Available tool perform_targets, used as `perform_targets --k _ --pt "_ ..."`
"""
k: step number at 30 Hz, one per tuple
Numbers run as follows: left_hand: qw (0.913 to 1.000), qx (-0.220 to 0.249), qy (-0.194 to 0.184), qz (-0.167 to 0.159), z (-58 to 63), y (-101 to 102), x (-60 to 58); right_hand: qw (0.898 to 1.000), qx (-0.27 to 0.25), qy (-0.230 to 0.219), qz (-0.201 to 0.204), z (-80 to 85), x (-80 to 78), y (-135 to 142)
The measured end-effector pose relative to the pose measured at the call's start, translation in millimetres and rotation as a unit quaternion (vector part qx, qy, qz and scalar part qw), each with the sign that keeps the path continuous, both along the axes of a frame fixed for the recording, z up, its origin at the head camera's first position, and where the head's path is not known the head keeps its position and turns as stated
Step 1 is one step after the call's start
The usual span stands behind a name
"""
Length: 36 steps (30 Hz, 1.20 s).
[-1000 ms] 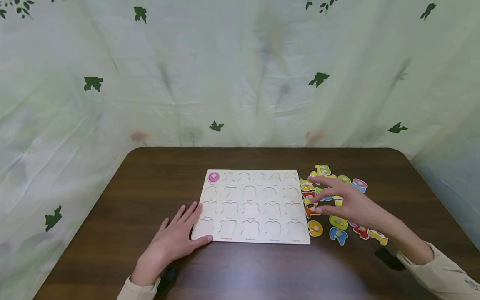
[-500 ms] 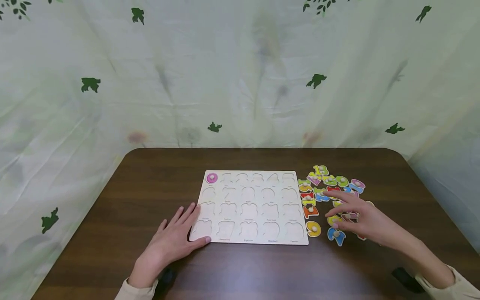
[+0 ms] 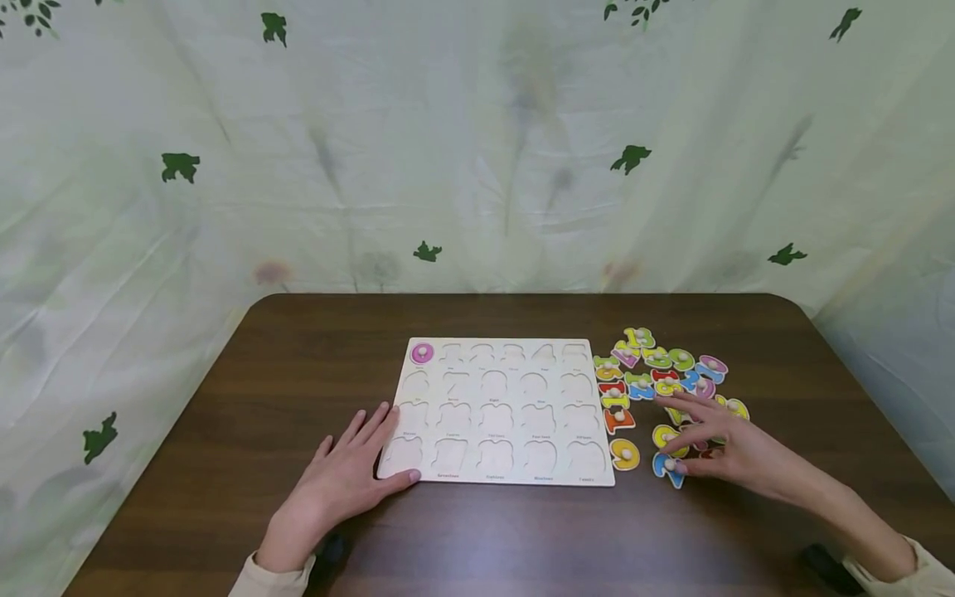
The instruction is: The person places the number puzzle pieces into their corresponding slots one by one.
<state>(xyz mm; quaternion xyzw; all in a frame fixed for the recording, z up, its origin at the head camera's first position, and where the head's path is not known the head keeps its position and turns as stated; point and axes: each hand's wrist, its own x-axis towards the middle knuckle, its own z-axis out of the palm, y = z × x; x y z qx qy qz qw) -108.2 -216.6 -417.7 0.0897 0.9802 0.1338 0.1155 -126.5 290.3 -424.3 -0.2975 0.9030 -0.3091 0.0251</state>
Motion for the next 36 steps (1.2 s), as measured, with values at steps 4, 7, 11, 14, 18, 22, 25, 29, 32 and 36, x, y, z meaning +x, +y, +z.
perform_targets --k 4,7,11,14,18,22,25,29,32,36 --pt "1.0 0.002 -0.001 0.0 1.1 0 0.1 1.0 0.011 0.009 0.015 -4.5 0.1 1" --pt "1.0 0.003 0.001 -0.002 0.4 0 -0.3 1.0 0.022 0.016 0.015 -6.5 1.2 1" --pt "1.0 0.002 0.006 -0.002 -1.2 -1 -1.0 1.0 0.018 0.004 0.019 -6.9 1.5 -1" --pt "0.9999 0.003 0.01 -0.002 -1.2 -1 -0.8 1.0 0.01 -0.005 0.022 -6.8 0.9 -2" --pt "1.0 0.004 0.008 -0.001 -0.7 -1 -0.1 1.0 0.011 0.001 0.021 -7.4 0.6 -2" --pt "1.0 0.004 0.004 0.0 -0.7 -1 -0.1 1.0 0.019 0.02 0.014 -8.4 1.1 -2" --pt "1.0 0.004 0.004 0.001 -1.1 -1 -1.0 1.0 0.019 0.022 0.008 -8.4 1.5 -2" --pt "1.0 0.003 0.004 0.003 -1.7 -1 -1.9 1.0 0.017 0.012 -0.003 -7.4 2.4 -2" --pt "1.0 0.005 0.003 0.002 -1.5 0 -1.8 1.0 0.013 -0.001 -0.015 -5.0 3.8 0" --pt "1.0 0.008 0.003 0.001 -1.5 -1 -1.7 0.999 0.015 0.005 -0.036 2.3 5.9 8"
